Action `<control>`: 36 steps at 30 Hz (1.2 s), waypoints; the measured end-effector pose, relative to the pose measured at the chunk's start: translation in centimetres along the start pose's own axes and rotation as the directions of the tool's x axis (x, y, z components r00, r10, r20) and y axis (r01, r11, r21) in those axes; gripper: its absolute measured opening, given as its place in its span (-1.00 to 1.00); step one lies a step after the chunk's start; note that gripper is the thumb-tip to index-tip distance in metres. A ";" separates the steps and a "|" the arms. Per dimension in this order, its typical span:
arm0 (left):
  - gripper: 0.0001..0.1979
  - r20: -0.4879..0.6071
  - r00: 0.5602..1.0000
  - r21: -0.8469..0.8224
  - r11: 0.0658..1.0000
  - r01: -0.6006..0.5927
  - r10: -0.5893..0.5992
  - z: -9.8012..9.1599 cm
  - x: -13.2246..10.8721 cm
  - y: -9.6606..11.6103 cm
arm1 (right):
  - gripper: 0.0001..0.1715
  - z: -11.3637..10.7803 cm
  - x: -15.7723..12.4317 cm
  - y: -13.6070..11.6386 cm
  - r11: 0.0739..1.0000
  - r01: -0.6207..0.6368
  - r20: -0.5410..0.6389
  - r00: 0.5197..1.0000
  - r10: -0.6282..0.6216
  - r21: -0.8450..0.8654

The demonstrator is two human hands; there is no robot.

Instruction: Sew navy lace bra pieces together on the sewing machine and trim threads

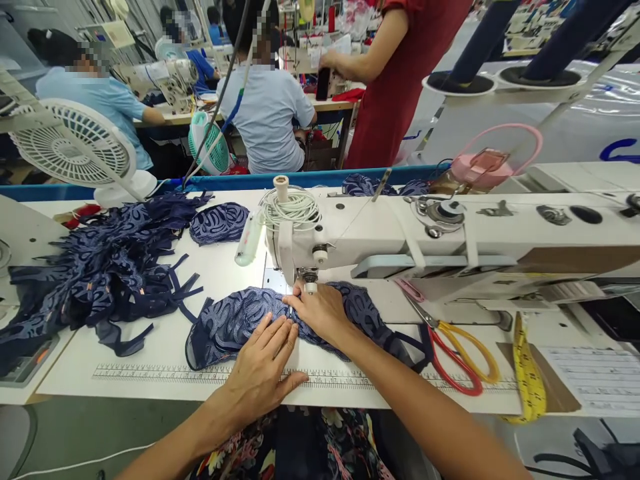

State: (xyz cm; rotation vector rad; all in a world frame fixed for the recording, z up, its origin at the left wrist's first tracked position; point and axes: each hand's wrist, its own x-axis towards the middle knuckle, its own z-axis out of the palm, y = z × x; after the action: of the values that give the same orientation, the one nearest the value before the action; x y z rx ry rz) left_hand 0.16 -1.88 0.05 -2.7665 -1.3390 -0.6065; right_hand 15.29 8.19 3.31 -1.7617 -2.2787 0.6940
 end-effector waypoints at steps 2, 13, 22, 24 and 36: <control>-0.38 0.012 1.000 -0.015 1.000 0.003 -0.002 -0.4 0.1 -0.1 | -0.78 -0.1 -0.3 0.4 0.999 0.046 -0.010 0.999 -0.046 0.015; -0.66 -0.056 0.998 -0.076 0.997 -0.007 0.002 -1.7 2.3 -3.1 | -0.65 0.7 -3.7 3.3 0.793 0.563 -0.160 0.782 -0.602 -0.232; -0.60 -0.035 0.999 0.111 0.994 -0.021 0.025 0.1 1.3 -3.7 | -0.74 0.9 -2.8 2.6 0.708 0.578 -0.108 0.739 -0.665 -0.405; -0.61 -0.034 0.999 0.116 0.993 -0.011 0.015 -0.2 1.2 -3.7 | -0.73 0.8 -2.9 2.6 0.707 0.579 -0.100 0.740 -0.665 -0.406; -0.65 0.016 0.999 0.139 0.990 0.038 -0.040 -0.6 2.4 -3.0 | -0.62 0.4 -3.3 4.3 0.794 0.558 -0.195 0.774 -0.603 -0.241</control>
State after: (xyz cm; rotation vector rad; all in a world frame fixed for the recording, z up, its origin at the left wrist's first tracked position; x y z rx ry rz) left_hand -0.93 1.72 0.99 -2.6484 -1.3852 -0.4696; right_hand 19.82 5.75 1.45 -0.9938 -2.5334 0.1330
